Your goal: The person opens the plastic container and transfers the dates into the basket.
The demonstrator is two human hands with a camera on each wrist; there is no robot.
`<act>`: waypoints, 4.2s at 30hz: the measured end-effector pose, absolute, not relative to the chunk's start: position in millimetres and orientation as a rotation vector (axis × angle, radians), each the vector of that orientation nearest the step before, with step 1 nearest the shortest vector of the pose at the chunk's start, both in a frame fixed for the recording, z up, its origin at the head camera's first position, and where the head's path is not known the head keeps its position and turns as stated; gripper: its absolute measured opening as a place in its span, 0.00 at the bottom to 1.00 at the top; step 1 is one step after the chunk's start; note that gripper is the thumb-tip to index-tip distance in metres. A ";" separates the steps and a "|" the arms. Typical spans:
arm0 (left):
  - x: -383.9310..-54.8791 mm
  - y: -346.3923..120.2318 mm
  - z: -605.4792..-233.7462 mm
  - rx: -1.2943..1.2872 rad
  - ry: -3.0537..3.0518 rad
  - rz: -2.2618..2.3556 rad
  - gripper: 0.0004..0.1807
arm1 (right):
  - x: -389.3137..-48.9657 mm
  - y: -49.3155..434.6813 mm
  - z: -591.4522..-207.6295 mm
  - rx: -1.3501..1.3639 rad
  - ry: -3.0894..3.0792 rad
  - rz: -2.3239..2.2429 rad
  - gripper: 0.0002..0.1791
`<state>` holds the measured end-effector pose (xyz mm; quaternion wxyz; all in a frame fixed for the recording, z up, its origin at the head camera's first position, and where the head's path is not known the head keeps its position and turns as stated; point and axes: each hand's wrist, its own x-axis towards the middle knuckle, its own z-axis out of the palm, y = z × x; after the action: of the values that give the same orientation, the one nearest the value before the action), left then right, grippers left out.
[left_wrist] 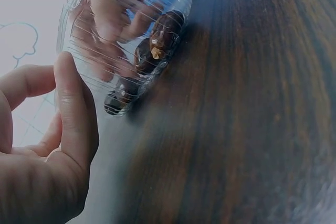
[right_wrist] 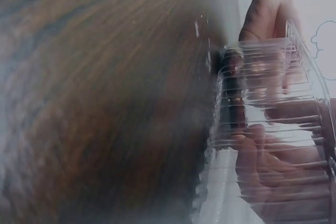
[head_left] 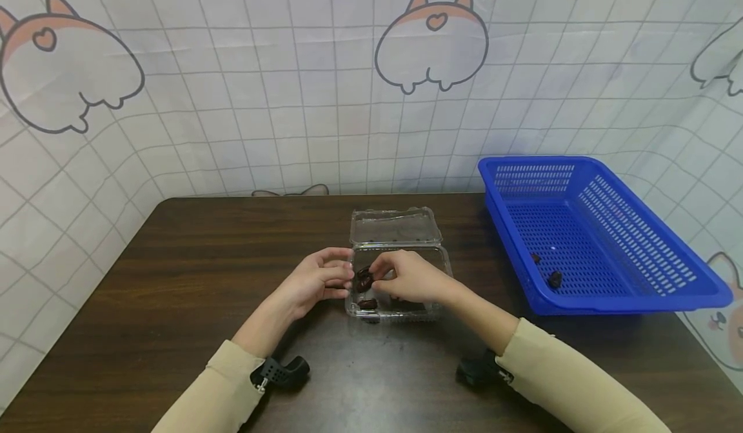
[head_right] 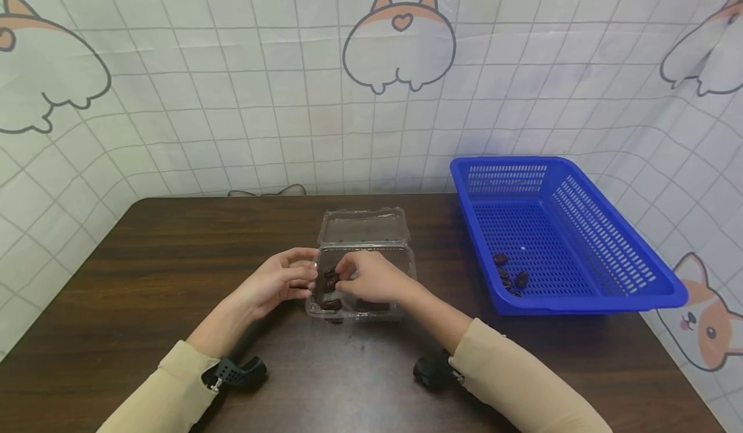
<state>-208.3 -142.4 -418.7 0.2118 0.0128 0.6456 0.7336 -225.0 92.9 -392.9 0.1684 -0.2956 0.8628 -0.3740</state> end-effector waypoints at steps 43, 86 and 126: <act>-205.9 -142.1 -420.7 0.039 1.799 2.065 0.28 | -219.9 79.9 -399.6 -0.921 2.427 -1.043 0.08; -206.3 -145.2 -417.1 0.037 1.775 2.069 0.30 | -199.4 151.8 -313.7 -0.824 2.640 -1.371 0.07; -205.3 -148.5 -417.2 0.047 1.818 2.038 0.30 | -189.3 299.0 -265.8 -0.150 3.291 -1.190 0.15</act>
<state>-205.3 -148.5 -417.2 0.2036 0.0169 0.6515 0.7307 -189.3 299.0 -265.8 -0.1797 -0.0420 0.9243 -0.3341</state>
